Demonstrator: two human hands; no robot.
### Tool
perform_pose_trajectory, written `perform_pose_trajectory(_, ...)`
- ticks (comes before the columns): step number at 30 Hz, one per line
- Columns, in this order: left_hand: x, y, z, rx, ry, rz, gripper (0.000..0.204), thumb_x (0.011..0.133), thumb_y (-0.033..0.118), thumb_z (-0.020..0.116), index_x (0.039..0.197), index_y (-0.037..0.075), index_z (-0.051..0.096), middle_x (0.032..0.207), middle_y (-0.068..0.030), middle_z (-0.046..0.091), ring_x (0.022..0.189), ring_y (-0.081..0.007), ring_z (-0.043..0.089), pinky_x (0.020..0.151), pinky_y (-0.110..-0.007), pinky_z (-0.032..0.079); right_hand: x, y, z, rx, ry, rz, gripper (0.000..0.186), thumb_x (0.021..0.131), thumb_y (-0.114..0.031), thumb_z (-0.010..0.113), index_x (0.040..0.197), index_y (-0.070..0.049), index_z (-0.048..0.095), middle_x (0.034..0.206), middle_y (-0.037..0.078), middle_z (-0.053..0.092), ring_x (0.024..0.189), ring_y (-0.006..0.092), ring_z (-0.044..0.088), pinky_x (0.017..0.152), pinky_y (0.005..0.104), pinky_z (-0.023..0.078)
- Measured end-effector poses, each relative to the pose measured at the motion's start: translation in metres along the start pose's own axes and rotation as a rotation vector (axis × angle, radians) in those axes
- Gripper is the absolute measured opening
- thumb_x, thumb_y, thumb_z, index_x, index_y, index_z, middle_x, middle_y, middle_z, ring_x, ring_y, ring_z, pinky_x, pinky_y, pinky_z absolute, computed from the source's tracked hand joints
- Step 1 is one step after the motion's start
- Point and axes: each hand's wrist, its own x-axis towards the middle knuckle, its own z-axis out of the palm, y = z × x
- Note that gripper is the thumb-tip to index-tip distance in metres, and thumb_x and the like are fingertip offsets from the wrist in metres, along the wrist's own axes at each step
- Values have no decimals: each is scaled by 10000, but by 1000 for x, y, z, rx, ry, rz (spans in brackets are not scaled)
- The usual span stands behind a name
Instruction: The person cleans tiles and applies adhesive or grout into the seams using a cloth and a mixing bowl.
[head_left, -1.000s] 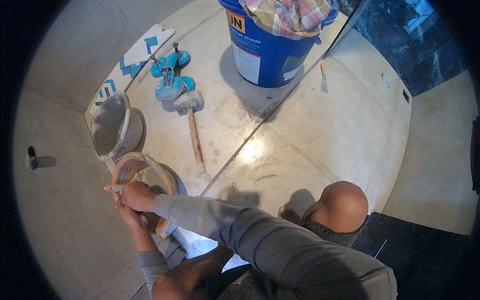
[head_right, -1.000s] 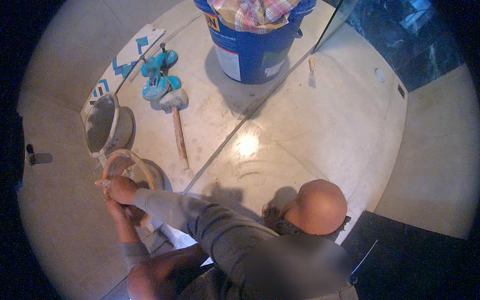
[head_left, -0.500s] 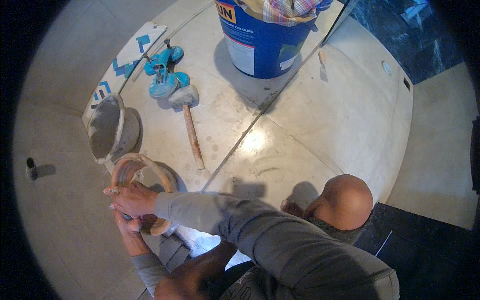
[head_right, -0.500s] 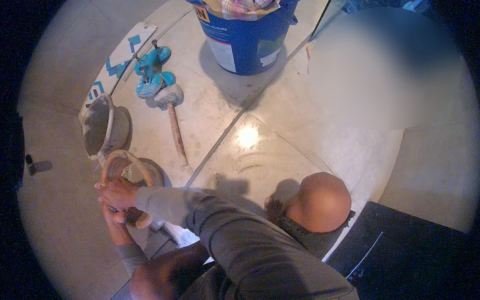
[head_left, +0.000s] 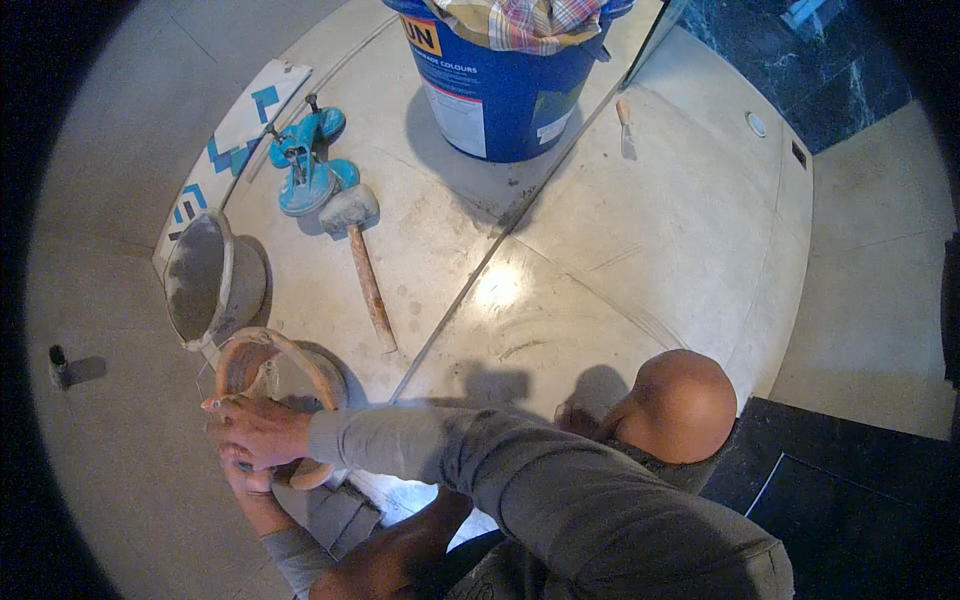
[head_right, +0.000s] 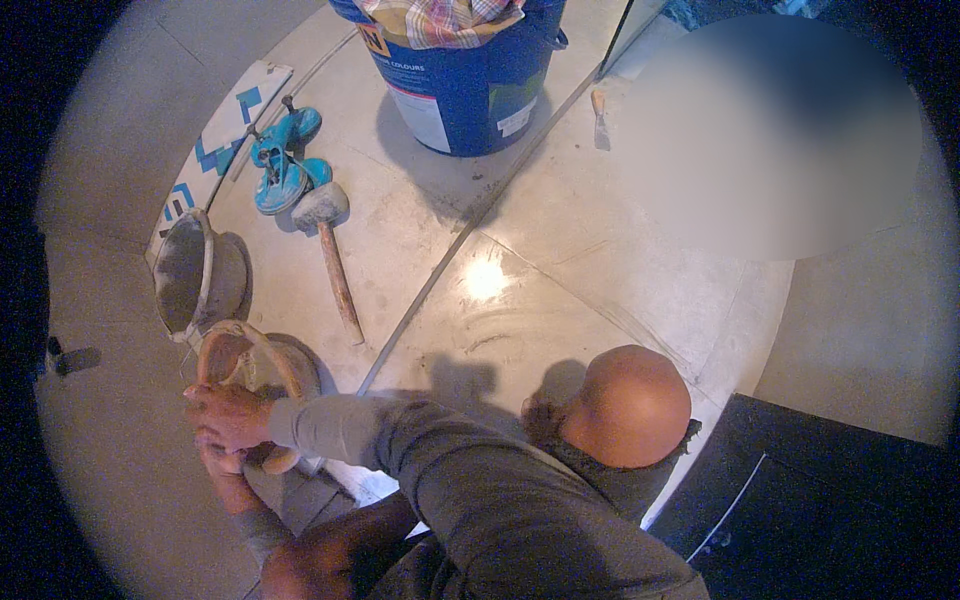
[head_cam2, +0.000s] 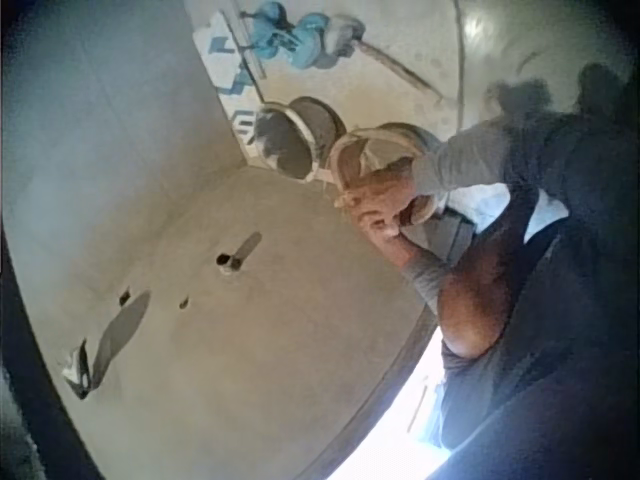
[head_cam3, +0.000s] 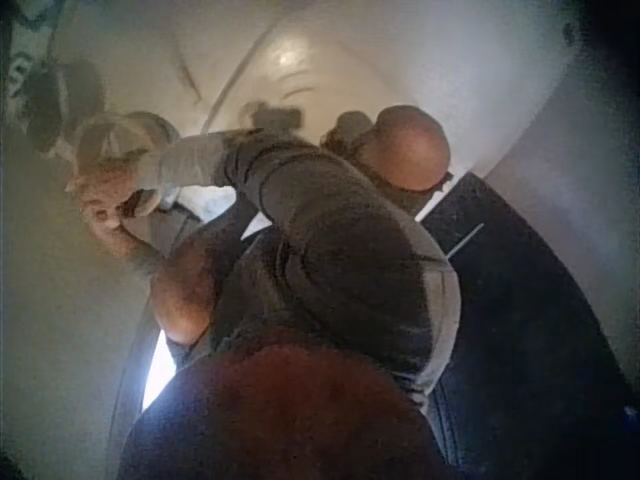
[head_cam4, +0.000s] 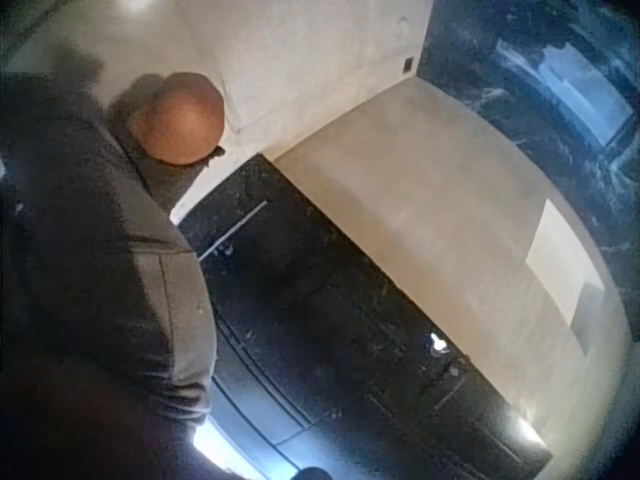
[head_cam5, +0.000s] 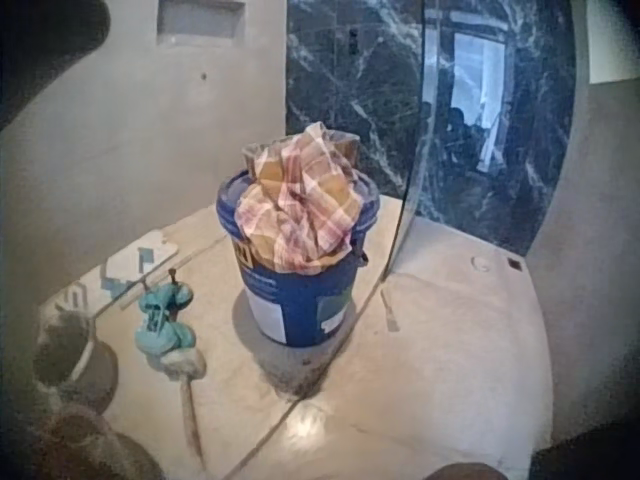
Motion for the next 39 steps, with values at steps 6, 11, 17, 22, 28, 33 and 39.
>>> perform_pose_trajectory(6, -5, 31, 26, -499, 252, -258, 440, 876, 377, 537, 1167, 49, 499, 1018, -109, 588, 711, -203, 603, 522, -294, 502, 13, -5, -19, -91, -81, -9, 292, 874, -276, 547, 956, -11, 638, 1096, 264, 572, 904, 365, 632, 771, 460, 516)
perform_pose_trajectory(11, 10, 57, 63, -398, 157, -317, 420, 965, 408, 408, 1147, 50, 529, 934, -96, 623, 702, -184, 618, 542, -321, 535, 13, -11, -27, 106, -249, 378, 304, 902, -275, 482, 1073, -56, 604, 850, 233, 643, 771, 396, 643, 701, 498, 516)
perform_pose_trajectory(17, 14, 40, 71, 445, 531, 74, 439, 989, 351, 368, 1052, -21, 593, 934, -143, 641, 796, -210, 591, 713, -362, 480, 2, -12, -20, 93, -112, 509, 266, 922, -269, 446, 1033, -96, 615, 790, 223, 639, 729, 383, 643, 675, 482, 511)
perform_pose_trajectory(22, 2, 52, 72, 406, 553, 74, 448, 988, 345, 403, 974, -69, 571, 886, -147, 613, 755, -236, 555, 664, -379, 447, 3, -10, -9, 315, -25, 622, 341, 913, -299, 451, 892, -17, 641, 771, 243, 630, 741, 417, 626, 681, 506, 490)
perform_pose_trajectory(28, 9, 84, 75, 338, 526, -93, 345, 970, 311, 468, 886, -10, 563, 822, -63, 577, 770, -150, 513, 676, -297, 413, -3, -8, -13, 494, 41, 440, 285, 866, -80, 514, 1135, -11, 577, 937, 217, 640, 906, 358, 623, 814, 423, 470)
perform_pose_trajectory(33, 4, 132, 58, 341, 400, 54, 339, 948, 331, 522, 974, 5, 613, 880, -42, 609, 804, -123, 542, 719, -278, 426, 13, -13, -28, 412, -59, 393, 292, 778, -29, 585, 1066, 17, 606, 1031, 226, 626, 1017, 356, 592, 870, 440, 451)
perform_pose_trajectory(39, 11, 177, 65, 349, 612, 148, 348, 928, 340, 566, 981, 3, 635, 886, -58, 631, 809, -114, 562, 719, -263, 458, 31, -29, -57, 9, 83, 53, 110, 683, -89, 680, 695, -23, 594, 752, 176, 575, 768, 350, 581, 697, 456, 448)
